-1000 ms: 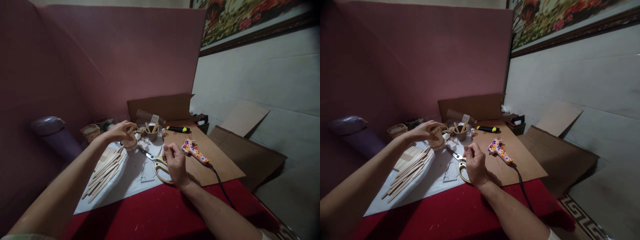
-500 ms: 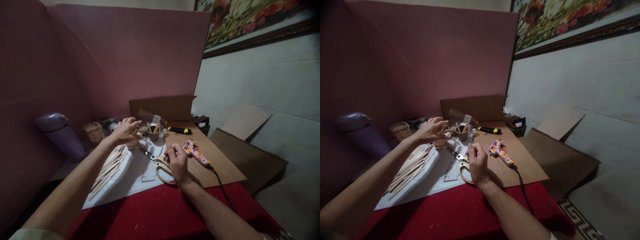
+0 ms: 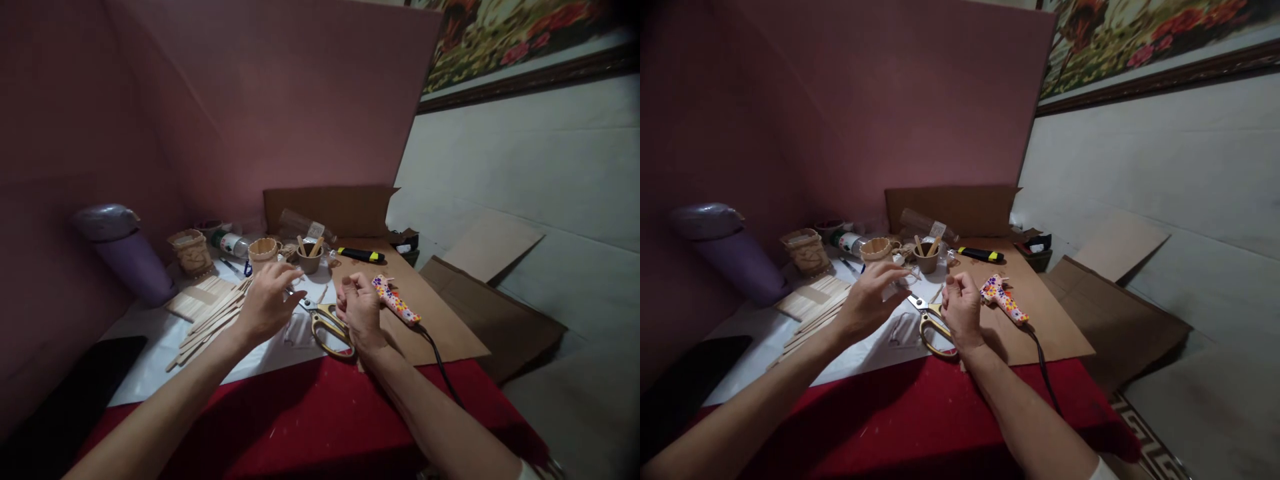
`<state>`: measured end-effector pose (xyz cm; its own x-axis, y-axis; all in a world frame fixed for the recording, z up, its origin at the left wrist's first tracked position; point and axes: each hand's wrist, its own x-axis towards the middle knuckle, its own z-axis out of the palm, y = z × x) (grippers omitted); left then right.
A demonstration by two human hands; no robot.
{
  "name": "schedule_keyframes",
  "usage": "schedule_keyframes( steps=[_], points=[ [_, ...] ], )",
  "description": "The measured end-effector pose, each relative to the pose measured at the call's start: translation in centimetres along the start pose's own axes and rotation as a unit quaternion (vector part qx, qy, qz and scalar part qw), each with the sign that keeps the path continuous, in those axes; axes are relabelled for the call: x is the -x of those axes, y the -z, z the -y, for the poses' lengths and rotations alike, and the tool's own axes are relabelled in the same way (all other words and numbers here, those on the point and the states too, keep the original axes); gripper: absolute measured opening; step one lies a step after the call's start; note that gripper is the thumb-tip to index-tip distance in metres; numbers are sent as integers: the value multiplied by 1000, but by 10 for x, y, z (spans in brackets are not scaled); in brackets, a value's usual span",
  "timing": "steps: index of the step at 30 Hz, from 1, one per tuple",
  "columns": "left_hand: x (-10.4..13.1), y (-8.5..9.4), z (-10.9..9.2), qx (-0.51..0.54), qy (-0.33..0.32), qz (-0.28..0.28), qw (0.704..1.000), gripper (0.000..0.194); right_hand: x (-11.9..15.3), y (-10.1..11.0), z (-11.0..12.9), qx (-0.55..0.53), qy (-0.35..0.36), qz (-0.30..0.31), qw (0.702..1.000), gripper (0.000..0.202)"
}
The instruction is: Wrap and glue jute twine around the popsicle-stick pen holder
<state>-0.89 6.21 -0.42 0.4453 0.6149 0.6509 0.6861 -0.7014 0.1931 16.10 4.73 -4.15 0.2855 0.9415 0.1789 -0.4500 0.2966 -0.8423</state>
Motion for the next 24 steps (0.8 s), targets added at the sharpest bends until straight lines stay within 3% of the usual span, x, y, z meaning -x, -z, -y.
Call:
schedule_keyframes(
  steps=[5, 10, 14, 17, 21, 24],
  points=[
    [23, -11, -7, 95, 38, -30, 994, 18, 4, -2, 4, -33, -91, 47, 994, 38],
    [31, -17, -12, 173, 87, -71, 978, 13, 12, -5, 10, -45, -168, 97, 980, 48],
    [32, -18, -12, 156, 82, -74, 982, 11, 19, -6, 13, -54, -197, 190, 960, 60],
    [33, -16, -13, 104, 39, -53, 992, 13, 21, -5, 12, -50, -205, 254, 944, 63],
    [33, -10, -14, -30, 14, -28, 999, 25, 22, -4, 9, -77, -236, 269, 931, 64],
    [34, -7, -13, -68, 2, -25, 997, 25, 22, -5, 11, -119, -275, 270, 915, 65]
  ],
)
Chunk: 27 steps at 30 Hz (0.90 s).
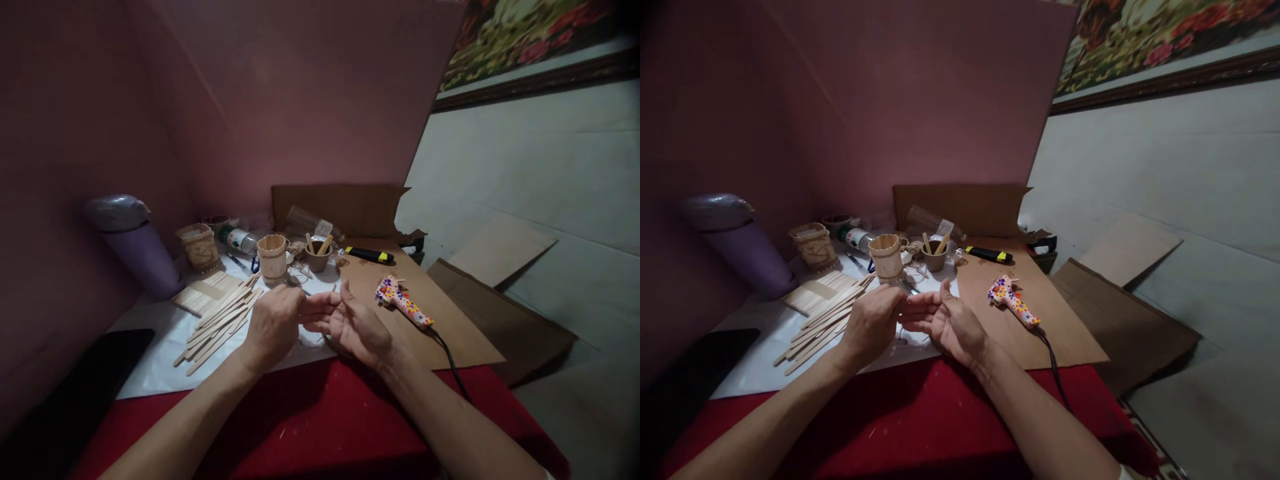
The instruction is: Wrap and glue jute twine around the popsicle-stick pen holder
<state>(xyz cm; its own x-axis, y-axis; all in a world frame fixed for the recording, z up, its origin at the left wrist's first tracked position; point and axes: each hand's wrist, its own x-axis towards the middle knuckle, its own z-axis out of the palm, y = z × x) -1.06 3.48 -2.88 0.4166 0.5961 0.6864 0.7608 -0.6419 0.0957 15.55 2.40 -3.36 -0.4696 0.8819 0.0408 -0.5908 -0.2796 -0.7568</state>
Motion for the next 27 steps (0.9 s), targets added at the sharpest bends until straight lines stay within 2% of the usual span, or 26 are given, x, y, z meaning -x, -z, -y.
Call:
schedule_keyframes(
  steps=[2, 5, 7, 11, 15, 18, 21, 23, 25, 27],
  points=[
    [0, 0, 2, 15, 24, -20, 999, 23, 1, -2, 3, -33, -17, -14, 999, 65],
    [0, -1, 6, 105, 97, -79, 987, 18, 2, -4, 8, -59, -23, -37, 997, 67],
    [0, -2, 7, 162, 97, -101, 977, 13, 2, -5, 10, -57, -18, -39, 997, 70],
    [1, 0, 4, 209, 74, -74, 972, 11, 2, -4, 8, -40, -2, -36, 999, 70],
    [1, 2, -5, 262, 147, -66, 951, 15, 0, -1, 6, 4, 66, -87, 994, 61],
    [-3, 1, -7, 386, 221, -70, 893, 29, -1, 2, 6, 19, 79, -148, 986, 55],
    [-7, 0, -3, 504, 315, -104, 798, 41, -2, 3, 6, 16, 58, -185, 981, 53],
    [-9, -1, 2, 541, 368, -136, 744, 46, -3, 4, 6, 25, 48, -199, 978, 52],
    [-9, -1, 9, 554, 394, -179, 712, 44, -4, 5, 5, 37, 47, -206, 977, 51],
    [-13, 4, 18, 551, 397, -240, 694, 35, -5, 5, 4, 48, 52, -212, 975, 50]
  ],
)
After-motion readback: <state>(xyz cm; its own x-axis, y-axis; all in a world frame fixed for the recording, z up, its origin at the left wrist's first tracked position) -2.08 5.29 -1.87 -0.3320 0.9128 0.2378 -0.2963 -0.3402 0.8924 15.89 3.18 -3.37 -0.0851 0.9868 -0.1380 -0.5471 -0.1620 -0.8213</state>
